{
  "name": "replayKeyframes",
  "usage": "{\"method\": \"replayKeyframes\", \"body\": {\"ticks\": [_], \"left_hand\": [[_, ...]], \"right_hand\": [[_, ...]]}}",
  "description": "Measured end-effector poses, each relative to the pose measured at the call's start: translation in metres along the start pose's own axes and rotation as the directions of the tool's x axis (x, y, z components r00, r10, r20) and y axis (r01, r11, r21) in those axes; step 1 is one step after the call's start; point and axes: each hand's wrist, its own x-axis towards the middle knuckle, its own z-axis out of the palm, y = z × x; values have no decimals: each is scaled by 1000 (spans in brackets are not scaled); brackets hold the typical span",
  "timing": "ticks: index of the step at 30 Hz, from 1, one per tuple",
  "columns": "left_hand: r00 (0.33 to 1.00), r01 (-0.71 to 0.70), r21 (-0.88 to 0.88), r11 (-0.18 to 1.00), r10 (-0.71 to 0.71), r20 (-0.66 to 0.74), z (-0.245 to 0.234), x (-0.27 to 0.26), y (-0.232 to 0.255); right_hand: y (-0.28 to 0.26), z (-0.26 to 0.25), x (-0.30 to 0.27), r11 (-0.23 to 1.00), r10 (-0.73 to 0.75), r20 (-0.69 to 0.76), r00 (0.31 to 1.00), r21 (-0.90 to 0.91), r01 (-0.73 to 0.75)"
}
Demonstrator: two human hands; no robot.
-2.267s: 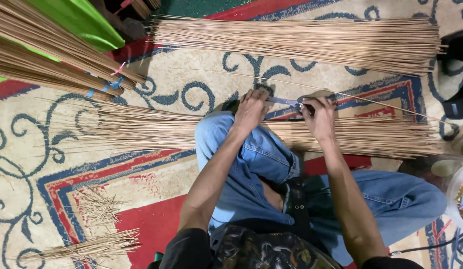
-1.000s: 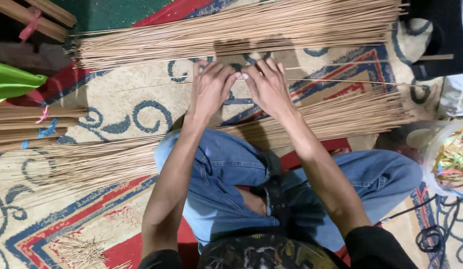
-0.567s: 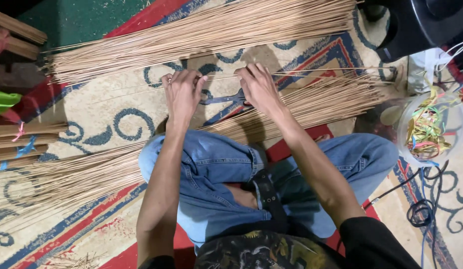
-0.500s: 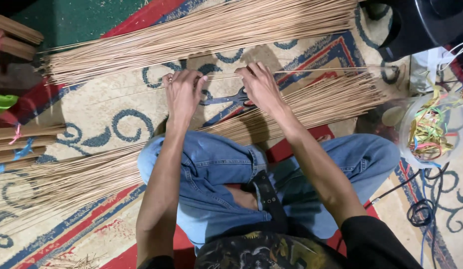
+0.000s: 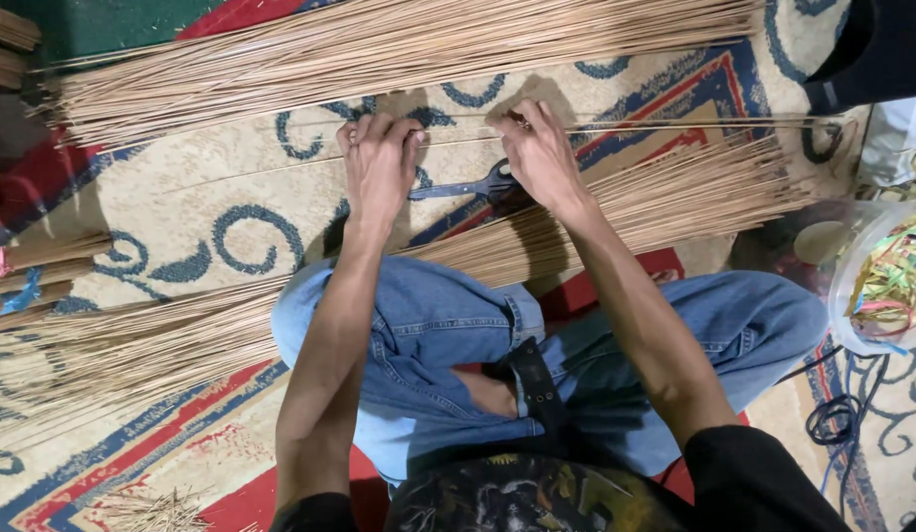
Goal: Bundling and tying palm leaf ribs to create traditional brooms
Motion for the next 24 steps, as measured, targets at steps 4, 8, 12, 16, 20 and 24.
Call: {"method": "replayKeyframes", "body": {"ticks": [4,8,12,16,20,24], "left_hand": [[1000,18,165,986,-17,-3,0,4,10],[1000,24,241,970,-24,-5,13,1,8],[998,45,211,976,-55,40,11,0,13],[983,119,237,964,-148,108,16,-4,14],[985,113,196,974,-136,106,25,-7,12],[986,118,193,974,-139,94,13,-6,21]], "right_hand": [[3,8,3,999,34,-31,999,28,-33],[-9,0,16,994,9,-73,997,110,-1],[-13,7,11,991,66,-80,995,118,-56],[-11,11,3,994,59,-49,997,93,-54],[-1,7,-10,991,7,13,1000,135,-9],[-2,2,-7,986,-64,-42,997,150,70]]}}
